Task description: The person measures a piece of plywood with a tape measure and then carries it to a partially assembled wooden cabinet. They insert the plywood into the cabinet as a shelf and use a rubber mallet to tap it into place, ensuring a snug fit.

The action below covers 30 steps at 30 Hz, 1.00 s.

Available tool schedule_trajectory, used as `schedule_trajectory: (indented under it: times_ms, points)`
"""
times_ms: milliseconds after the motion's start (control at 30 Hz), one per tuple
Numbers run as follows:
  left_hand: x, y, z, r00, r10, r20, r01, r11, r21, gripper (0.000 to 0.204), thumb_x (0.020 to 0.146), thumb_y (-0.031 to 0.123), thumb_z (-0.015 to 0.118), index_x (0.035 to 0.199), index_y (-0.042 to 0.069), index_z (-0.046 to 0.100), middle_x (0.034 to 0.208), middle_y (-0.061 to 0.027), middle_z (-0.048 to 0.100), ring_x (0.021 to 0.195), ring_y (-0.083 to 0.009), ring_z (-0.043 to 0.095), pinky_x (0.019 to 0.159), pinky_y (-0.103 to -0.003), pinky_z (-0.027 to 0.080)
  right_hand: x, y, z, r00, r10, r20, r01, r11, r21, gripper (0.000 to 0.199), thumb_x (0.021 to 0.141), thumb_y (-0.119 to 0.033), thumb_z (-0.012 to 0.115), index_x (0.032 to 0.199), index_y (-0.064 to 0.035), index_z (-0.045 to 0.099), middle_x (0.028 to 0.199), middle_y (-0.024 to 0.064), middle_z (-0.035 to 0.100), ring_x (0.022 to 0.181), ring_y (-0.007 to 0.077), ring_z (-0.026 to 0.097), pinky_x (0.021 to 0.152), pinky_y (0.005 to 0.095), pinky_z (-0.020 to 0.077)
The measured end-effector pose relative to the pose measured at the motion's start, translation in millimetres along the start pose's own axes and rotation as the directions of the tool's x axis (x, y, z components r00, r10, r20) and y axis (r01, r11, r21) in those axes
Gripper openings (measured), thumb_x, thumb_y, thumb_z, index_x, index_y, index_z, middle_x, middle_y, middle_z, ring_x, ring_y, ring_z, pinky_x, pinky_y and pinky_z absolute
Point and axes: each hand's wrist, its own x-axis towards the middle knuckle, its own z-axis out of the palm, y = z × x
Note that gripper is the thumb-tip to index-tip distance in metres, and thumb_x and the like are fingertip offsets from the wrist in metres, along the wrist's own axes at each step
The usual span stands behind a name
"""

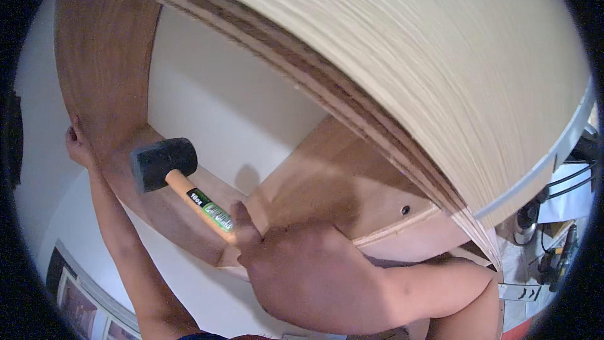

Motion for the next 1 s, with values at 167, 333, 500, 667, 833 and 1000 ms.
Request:
schedule_trajectory:
  times_ms: [167,333,500,667,833,1000]
  points:
    - [8.0,-22.9,11.3,0.997,0.061,-0.056,-0.064,0.997,-0.049,0.065,0.096,0.063,0.061,0.111,0.002,0.077,0.104,-0.0147,0.078,0.098,-0.0309,0.073,0.087,-0.04,0.054,-2.9,10.1,-2.4,0.993,-0.112,0.032,0.109,0.992,0.063,0.061,0.09,-0.012,0.06,0.148,0.0053,0.049,0.111,0.0268,0.065,0.067,0.0276,0.069,0.057,0.0381,0.0549]
    - [8.1,-14.4,17.0,0.995,0.059,-0.081,-0.063,0.997,-0.045,0.063,0.095,0.063,0.064,0.107,0.003,0.078,0.103,-0.0131,0.078,0.096,-0.028,0.074,0.085,-0.038,0.054,-4.5,7.8,-3.4,0.996,-0.065,0.067,0.059,0.994,0.097,0.053,0.093,-0.013,0.054,0.143,0.0059,0.054,0.066,0.0092,0.063,0.057,0.0231,0.063,0.051,0.0359,0.0519]
    - [7.1,-18.0,12.8,0.996,0.062,-0.069,-0.066,0.996,-0.059,0.062,0.092,0.063,0.068,0.105,0.003,0.078,0.099,-0.0119,0.078,0.094,-0.0277,0.073,0.085,-0.037,0.054,-1.1,5.0,-10.3,0.985,-0.046,0.165,0.043,0.999,0.022,0.049,0.096,-0.018,0.055,0.141,0.001,0.059,0.071,0.0124,0.066,0.061,0.025,0.066,0.056,0.0382,0.0536]
    - [11.2,-18.2,17.2,0.996,0.036,-0.083,-0.043,0.996,-0.083,0.064,0.091,0.065,0.067,0.102,0.004,0.078,0.098,-0.0118,0.078,0.093,-0.0291,0.073,0.084,-0.038,0.054,1.2,3.7,-9.0,0.999,-0.03,0.014,0.028,0.992,0.125,0.057,0.094,-0.028,0.065,0.14,0.0037,0.052,0.063,0.0075,0.063,0.051,0.0261,0.063,0.05,0.0416,0.0518]
    - [1.8,-24.4,13.8,0.995,0.037,-0.091,-0.037,0.999,0.002,0.061,0.091,0.063,0.068,0.101,0.004,0.078,0.099,-0.012,0.077,0.091,-0.0295,0.072,0.084,-0.038,0.054,4.4,4.1,1.5,0.997,-0.053,0.051,0.046,0.989,0.143,0.059,0.091,-0.025,0.068,0.139,0.0053,0.052,0.062,0.012,0.061,0.061,0.0324,0.066,0.061,0.044,0.0534]
    - [8.8,-18.5,10.7,0.993,0.106,-0.049,-0.107,0.994,-0.03,0.06,0.091,0.061,0.069,0.106,0.003,0.076,0.105,-0.015,0.075,0.101,-0.0334,0.069,0.088,-0.043,0.053,6.9,-17.7,-14.0,0.975,0.174,0.139,-0.198,0.964,0.177,0.059,0.09,-0.027,0.07,0.138,0.0031,0.056,0.07,0.0166,0.06,0.068,0.0356,0.065,0.065,0.0454,0.0491]
